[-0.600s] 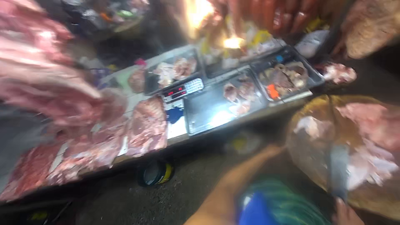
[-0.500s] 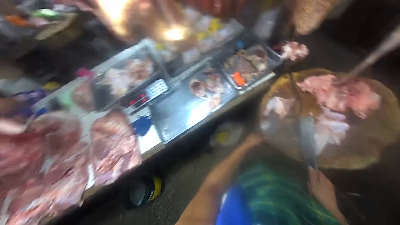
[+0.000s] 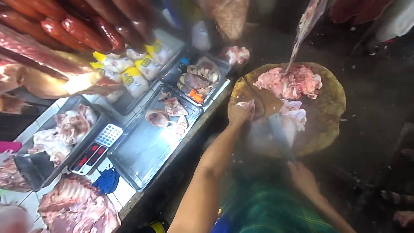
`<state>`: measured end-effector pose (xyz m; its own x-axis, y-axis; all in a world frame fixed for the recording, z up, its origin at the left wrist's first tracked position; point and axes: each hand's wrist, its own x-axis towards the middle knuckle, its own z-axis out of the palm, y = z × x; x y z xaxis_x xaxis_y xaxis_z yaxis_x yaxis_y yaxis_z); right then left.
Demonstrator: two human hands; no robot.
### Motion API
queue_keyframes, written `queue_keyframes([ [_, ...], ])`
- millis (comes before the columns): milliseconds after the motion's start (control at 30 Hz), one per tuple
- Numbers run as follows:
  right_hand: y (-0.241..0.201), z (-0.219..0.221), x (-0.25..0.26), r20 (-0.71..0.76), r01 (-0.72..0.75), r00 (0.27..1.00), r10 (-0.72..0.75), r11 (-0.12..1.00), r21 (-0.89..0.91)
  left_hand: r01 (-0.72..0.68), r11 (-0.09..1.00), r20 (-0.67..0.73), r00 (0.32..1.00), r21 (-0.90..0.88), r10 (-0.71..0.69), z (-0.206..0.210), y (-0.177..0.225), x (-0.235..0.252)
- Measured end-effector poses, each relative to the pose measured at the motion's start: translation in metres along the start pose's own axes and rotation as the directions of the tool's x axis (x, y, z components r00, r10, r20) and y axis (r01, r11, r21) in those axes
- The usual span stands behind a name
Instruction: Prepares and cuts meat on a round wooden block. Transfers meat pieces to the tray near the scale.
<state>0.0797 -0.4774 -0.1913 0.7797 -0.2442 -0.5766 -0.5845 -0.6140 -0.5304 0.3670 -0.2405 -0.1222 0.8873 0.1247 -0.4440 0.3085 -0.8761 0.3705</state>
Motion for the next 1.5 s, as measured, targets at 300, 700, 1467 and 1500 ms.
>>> queue_keyframes([
  [300, 0.004, -0.010, -0.026, 0.109, -0.056, 0.994, 0.012, 0.913, 0.404, -0.315, 0.912, 0.177, 0.913, -0.262, 0.367, 0.035, -0.079, 0.010],
  [700, -0.085, -0.005, -0.006, 0.264, -0.166, 0.964, -0.039, 0.686, 0.708, -0.341, 0.920, 0.174, 0.911, -0.190, 0.374, 0.031, -0.078, -0.015],
  [1467, -0.089, 0.016, 0.031, 0.487, -0.262, 0.865, -0.124, 0.716, 0.647, -0.454, 0.890, -0.114, 0.887, -0.046, 0.447, 0.009, -0.098, -0.049],
  [1500, -0.094, 0.020, 0.041, 0.495, -0.268, 0.860, -0.125, 0.715, 0.646, -0.447, 0.893, -0.115, 0.891, -0.052, 0.439, 0.011, -0.098, -0.050],
])
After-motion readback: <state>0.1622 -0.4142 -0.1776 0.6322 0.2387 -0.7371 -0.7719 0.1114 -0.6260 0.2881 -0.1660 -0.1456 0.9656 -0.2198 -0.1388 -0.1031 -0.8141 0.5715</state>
